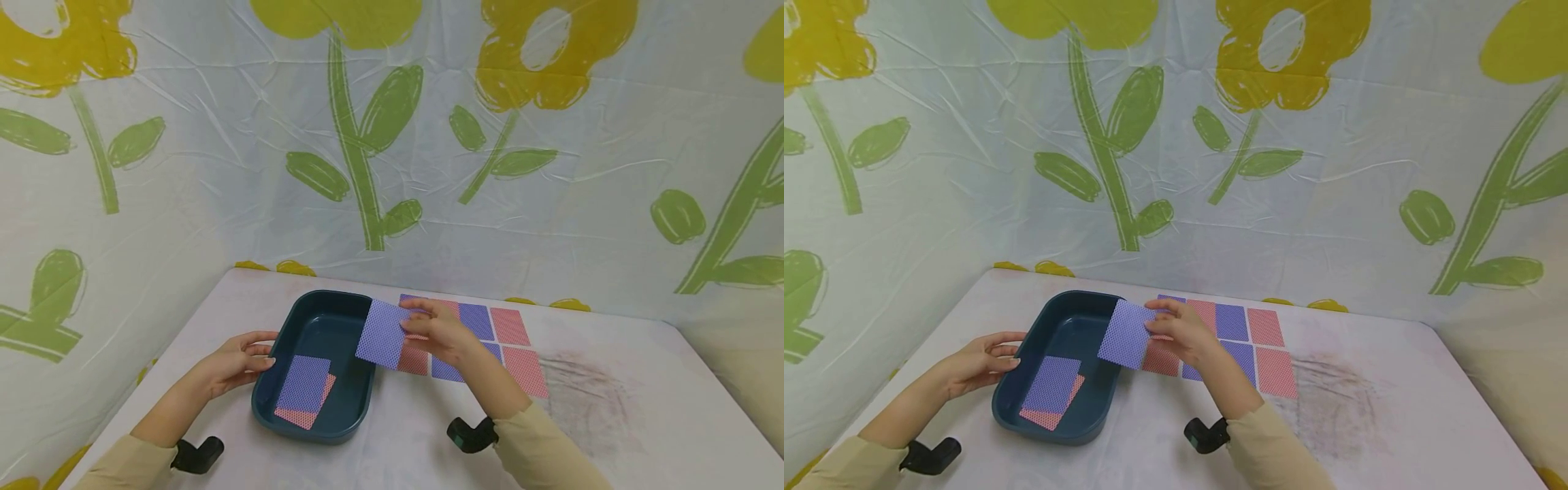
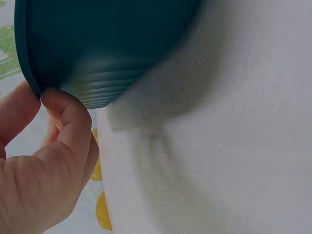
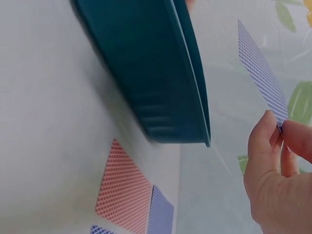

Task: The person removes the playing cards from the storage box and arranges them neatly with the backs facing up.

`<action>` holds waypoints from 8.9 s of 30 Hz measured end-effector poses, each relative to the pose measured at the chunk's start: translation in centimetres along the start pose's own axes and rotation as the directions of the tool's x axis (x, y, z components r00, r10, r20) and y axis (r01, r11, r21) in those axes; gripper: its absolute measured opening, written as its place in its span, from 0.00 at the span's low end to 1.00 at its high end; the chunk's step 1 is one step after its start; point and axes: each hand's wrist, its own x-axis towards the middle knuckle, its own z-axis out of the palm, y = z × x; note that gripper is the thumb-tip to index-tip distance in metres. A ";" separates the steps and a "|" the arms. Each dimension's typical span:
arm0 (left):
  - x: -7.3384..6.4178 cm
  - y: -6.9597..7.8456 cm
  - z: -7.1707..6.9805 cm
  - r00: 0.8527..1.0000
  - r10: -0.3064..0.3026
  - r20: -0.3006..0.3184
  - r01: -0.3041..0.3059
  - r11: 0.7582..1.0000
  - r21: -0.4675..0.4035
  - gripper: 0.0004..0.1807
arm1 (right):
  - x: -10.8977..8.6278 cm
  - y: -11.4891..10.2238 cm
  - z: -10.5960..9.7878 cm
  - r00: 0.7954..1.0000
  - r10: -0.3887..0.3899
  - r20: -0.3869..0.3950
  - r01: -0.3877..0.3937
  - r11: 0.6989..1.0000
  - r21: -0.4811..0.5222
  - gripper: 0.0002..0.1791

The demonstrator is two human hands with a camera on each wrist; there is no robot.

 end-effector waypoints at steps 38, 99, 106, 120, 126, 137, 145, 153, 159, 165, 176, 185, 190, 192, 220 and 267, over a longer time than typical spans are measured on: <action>0.0 0.1 0.0 1.000 -0.011 -0.013 0.011 1.000 -0.001 0.35 | -2.3 6.8 -3.8 0.998 0.039 -0.055 -0.046 0.990 -0.136 0.21; 0.0 0.2 0.3 0.998 -0.029 -0.054 0.030 0.999 0.024 0.35 | -0.5 4.7 -0.6 0.981 -0.175 -0.081 0.043 0.606 -0.794 0.10; 0.0 0.0 0.2 0.998 -0.026 -0.058 0.028 0.999 0.026 0.34 | 1.1 1.8 1.1 0.993 -0.064 -0.104 -0.024 0.733 -0.680 0.13; 0.0 0.1 0.0 0.999 -0.018 -0.043 0.019 1.000 0.020 0.34 | 4.6 -0.6 6.1 0.996 0.080 0.034 -0.048 0.836 -0.546 0.21; 0.0 0.3 0.0 0.999 -0.019 -0.044 0.020 0.999 0.027 0.34 | 5.7 -0.3 8.0 0.993 0.101 0.063 -0.053 0.848 -0.528 0.21; 0.1 0.2 -0.1 0.999 -0.027 -0.044 0.028 0.999 0.033 0.34 | 7.1 1.2 10.1 0.991 0.119 0.066 -0.068 0.852 -0.519 0.21; 0.2 0.3 -0.2 1.000 -0.023 -0.019 0.024 1.000 0.017 0.35 | 7.9 2.2 11.5 0.992 0.108 0.068 -0.050 0.816 -0.575 0.19; 0.2 0.3 -0.2 1.000 -0.018 -0.013 0.018 0.999 0.031 0.35 | 8.0 4.0 13.3 0.983 0.166 0.079 0.020 0.330 -0.944 0.33; 0.2 0.1 -0.3 1.000 -0.022 -0.008 0.022 0.999 0.035 0.36 | 8.3 5.1 13.9 0.981 0.194 0.009 -0.017 0.133 -0.991 0.35; 0.3 0.0 -0.3 1.000 -0.019 -0.005 0.019 0.999 0.032 0.35 | 8.9 5.4 13.6 0.982 0.188 -0.028 -0.048 0.107 -0.993 0.24; 0.3 0.2 -0.2 0.999 -0.035 -0.033 0.036 0.999 0.029 0.34 | 9.7 5.5 13.0 0.995 0.077 -0.066 -0.081 0.213 -0.974 0.30; 0.3 0.1 -0.1 0.999 -0.024 -0.031 0.025 0.999 0.034 0.34 | 10.2 5.7 12.3 0.980 -0.109 -0.169 -0.146 0.190 -0.971 0.37; 0.3 0.0 -0.1 0.999 -0.020 -0.036 0.022 0.999 0.042 0.34 | 10.4 5.7 12.4 0.969 -0.169 -0.183 -0.148 0.198 -0.969 0.31; 0.3 0.0 0.0 0.999 -0.019 -0.035 0.020 0.999 0.042 0.34 | 10.3 5.6 12.4 0.963 -0.200 -0.179 -0.132 0.228 -0.965 0.26; 0.1 0.3 -0.1 0.999 -0.025 -0.035 0.026 0.999 0.033 0.35 | 8.6 3.0 10.4 0.996 -0.080 -0.050 0.053 0.911 -0.409 0.28; 0.1 -0.1 -0.1 0.999 -0.021 -0.034 0.021 1.000 0.017 0.36 | 1.1 0.8 2.4 0.990 -0.130 0.058 0.140 0.968 -0.210 0.26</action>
